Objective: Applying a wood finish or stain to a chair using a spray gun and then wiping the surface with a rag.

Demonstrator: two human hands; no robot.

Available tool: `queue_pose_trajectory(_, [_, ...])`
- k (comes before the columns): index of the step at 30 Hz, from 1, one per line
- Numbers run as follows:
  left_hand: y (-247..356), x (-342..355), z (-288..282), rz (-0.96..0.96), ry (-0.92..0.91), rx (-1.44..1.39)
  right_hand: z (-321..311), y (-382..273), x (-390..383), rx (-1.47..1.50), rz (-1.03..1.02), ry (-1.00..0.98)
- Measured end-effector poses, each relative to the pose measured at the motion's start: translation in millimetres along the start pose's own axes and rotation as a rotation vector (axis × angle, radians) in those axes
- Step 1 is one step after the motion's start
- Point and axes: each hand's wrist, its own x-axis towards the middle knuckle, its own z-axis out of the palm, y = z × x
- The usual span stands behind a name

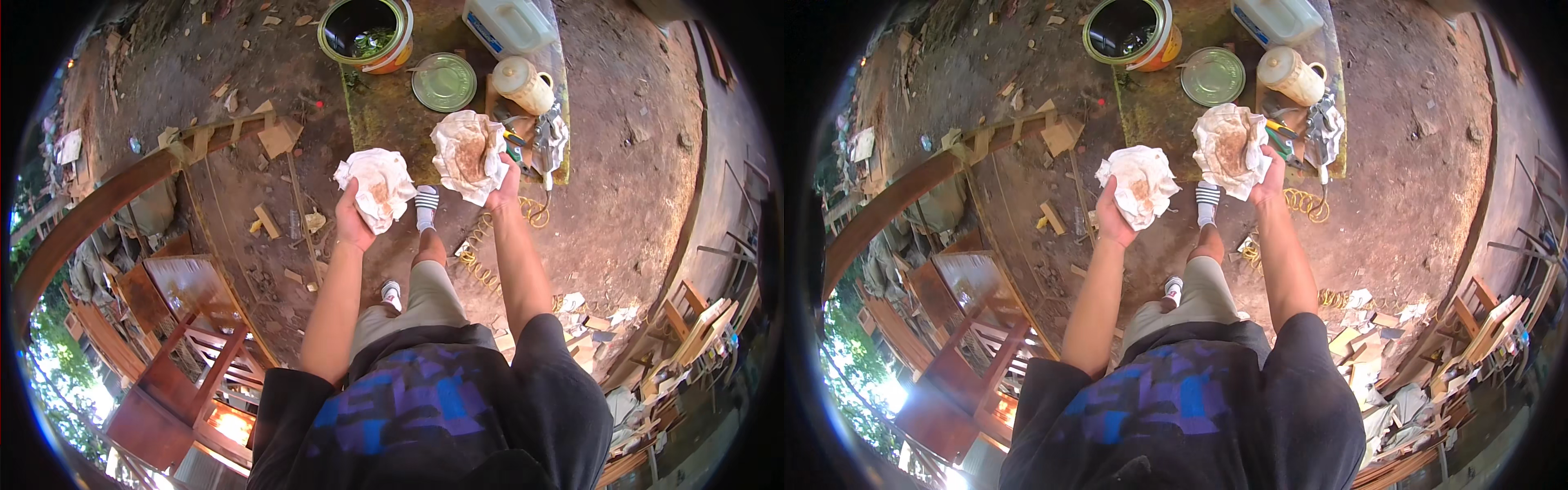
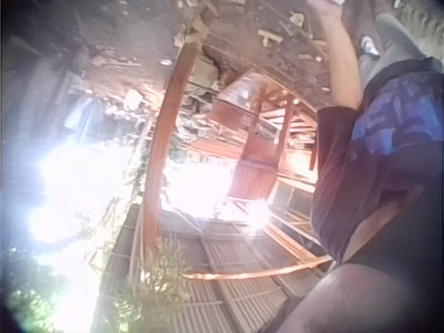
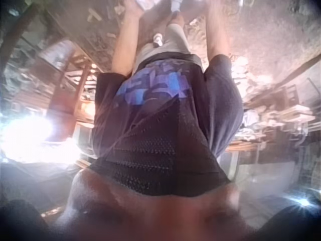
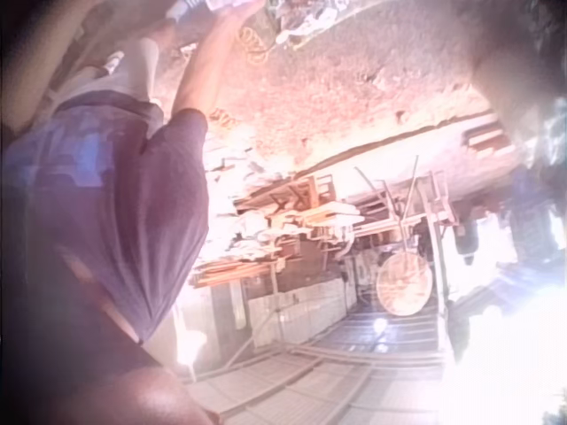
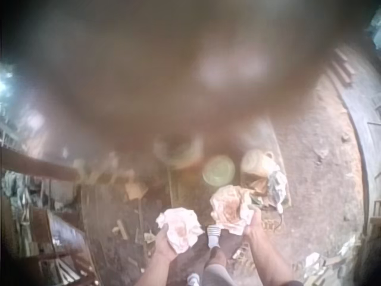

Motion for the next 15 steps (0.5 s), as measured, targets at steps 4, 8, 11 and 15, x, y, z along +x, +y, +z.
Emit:
queue_pose_trajectory(4, [0, 4, 11, 0.018, -0.005, 0.004, 9, 1, -5, -0.105, -0.044, 0.002])
queue_pose_trajectory(8, [-2, 5, 5, 0.021, 0.071, 0.037, 18, 27, 11, -1.13, -0.324, 0.113])
queue_pose_trajectory(11, [7, -12, -41, -0.067, 0.161, 0.259, 23, 25, 12, -1.669, -0.898, 0.245])
queue_pose_trajectory(15, [23, -75, -149, -0.172, 0.298, 0.927, -11, -60, 16, -1.638, -1.291, 0.853])
